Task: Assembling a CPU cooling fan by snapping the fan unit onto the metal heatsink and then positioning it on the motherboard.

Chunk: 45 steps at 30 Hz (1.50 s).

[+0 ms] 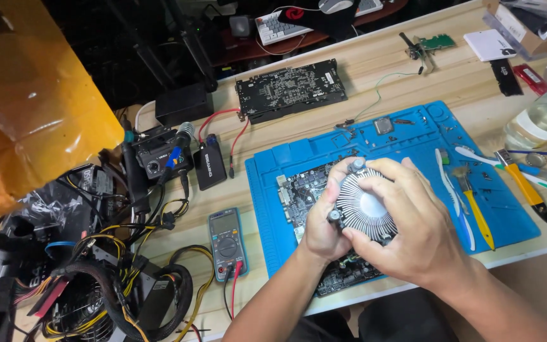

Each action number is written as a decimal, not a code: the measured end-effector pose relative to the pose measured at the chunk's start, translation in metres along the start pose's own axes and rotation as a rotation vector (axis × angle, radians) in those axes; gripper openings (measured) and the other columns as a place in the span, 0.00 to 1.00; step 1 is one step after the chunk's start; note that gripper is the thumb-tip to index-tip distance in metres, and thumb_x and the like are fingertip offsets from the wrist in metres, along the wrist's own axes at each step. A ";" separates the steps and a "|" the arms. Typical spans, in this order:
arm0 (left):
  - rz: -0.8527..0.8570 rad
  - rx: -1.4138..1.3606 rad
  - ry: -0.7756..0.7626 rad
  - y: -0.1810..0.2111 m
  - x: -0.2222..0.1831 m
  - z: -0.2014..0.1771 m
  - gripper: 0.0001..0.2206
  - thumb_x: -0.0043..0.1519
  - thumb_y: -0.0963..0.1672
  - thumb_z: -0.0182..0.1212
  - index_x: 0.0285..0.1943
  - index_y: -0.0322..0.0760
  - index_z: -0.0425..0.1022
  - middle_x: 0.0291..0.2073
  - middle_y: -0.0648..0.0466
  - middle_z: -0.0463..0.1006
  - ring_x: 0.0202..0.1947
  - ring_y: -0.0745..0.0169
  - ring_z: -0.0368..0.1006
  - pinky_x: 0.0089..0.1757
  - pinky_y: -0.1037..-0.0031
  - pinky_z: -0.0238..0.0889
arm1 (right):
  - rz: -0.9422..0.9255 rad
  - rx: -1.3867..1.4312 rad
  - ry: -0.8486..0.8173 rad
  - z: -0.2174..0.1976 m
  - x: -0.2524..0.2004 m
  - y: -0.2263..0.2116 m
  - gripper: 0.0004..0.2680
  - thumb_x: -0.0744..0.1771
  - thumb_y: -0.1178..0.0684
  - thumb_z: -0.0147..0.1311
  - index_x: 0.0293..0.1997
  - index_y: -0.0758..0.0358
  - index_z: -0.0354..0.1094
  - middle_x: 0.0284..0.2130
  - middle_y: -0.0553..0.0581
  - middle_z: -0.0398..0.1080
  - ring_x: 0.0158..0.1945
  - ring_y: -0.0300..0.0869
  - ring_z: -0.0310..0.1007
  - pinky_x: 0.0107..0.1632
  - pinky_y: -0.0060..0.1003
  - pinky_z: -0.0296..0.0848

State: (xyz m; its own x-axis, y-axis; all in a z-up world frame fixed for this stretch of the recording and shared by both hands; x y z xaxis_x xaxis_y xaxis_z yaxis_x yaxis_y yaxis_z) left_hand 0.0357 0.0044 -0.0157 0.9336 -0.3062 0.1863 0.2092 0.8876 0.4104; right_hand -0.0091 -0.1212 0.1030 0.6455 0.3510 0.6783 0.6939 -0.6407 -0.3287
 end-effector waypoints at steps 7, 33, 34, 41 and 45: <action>0.043 -0.020 -0.016 0.001 0.000 0.002 0.25 0.77 0.54 0.57 0.78 0.39 0.66 0.67 0.46 0.72 0.65 0.54 0.72 0.66 0.61 0.66 | -0.053 -0.030 -0.044 -0.003 0.002 0.000 0.25 0.62 0.45 0.70 0.62 0.66 0.69 0.65 0.74 0.70 0.68 0.61 0.73 0.77 0.78 0.59; -0.032 0.530 -0.070 0.005 0.007 -0.003 0.29 0.70 0.52 0.53 0.77 0.30 0.63 0.66 0.29 0.75 0.60 0.43 0.80 0.55 0.54 0.78 | 0.131 0.233 0.259 -0.028 -0.037 0.053 0.05 0.71 0.60 0.59 0.46 0.67 0.83 0.42 0.64 0.82 0.41 0.53 0.84 0.49 0.49 0.82; -0.034 0.527 -0.067 0.005 0.007 -0.001 0.29 0.70 0.52 0.53 0.77 0.30 0.63 0.66 0.29 0.75 0.60 0.43 0.80 0.55 0.54 0.78 | 0.134 0.232 0.255 -0.029 -0.038 0.054 0.05 0.71 0.60 0.59 0.46 0.67 0.83 0.42 0.64 0.82 0.41 0.53 0.84 0.49 0.49 0.82; 0.265 1.115 -0.153 0.017 0.004 0.028 0.22 0.60 0.51 0.78 0.59 0.39 0.84 0.54 0.49 0.83 0.58 0.55 0.79 0.61 0.62 0.69 | 0.127 0.316 0.206 -0.026 -0.040 0.063 0.06 0.71 0.62 0.57 0.47 0.69 0.83 0.42 0.64 0.81 0.42 0.52 0.83 0.52 0.48 0.81; 0.294 1.132 -0.151 0.017 0.002 0.026 0.20 0.62 0.49 0.78 0.59 0.39 0.85 0.52 0.49 0.81 0.56 0.56 0.78 0.60 0.62 0.69 | 0.168 0.382 0.190 -0.022 -0.041 0.071 0.06 0.72 0.61 0.57 0.48 0.70 0.82 0.41 0.64 0.81 0.43 0.50 0.82 0.53 0.49 0.80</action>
State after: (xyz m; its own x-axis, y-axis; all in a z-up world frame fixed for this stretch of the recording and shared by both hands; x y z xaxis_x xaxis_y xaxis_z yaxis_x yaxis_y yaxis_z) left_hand 0.0333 0.0101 0.0152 0.8433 -0.2458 0.4778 -0.4560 0.1430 0.8784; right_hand 0.0068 -0.1956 0.0664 0.7140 0.1095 0.6915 0.6754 -0.3678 -0.6391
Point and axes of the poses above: each hand's wrist, its own x-axis towards the middle knuckle, its own z-axis out of the palm, y = z × x, the point moved 2 cm from there along x, towards the middle knuckle
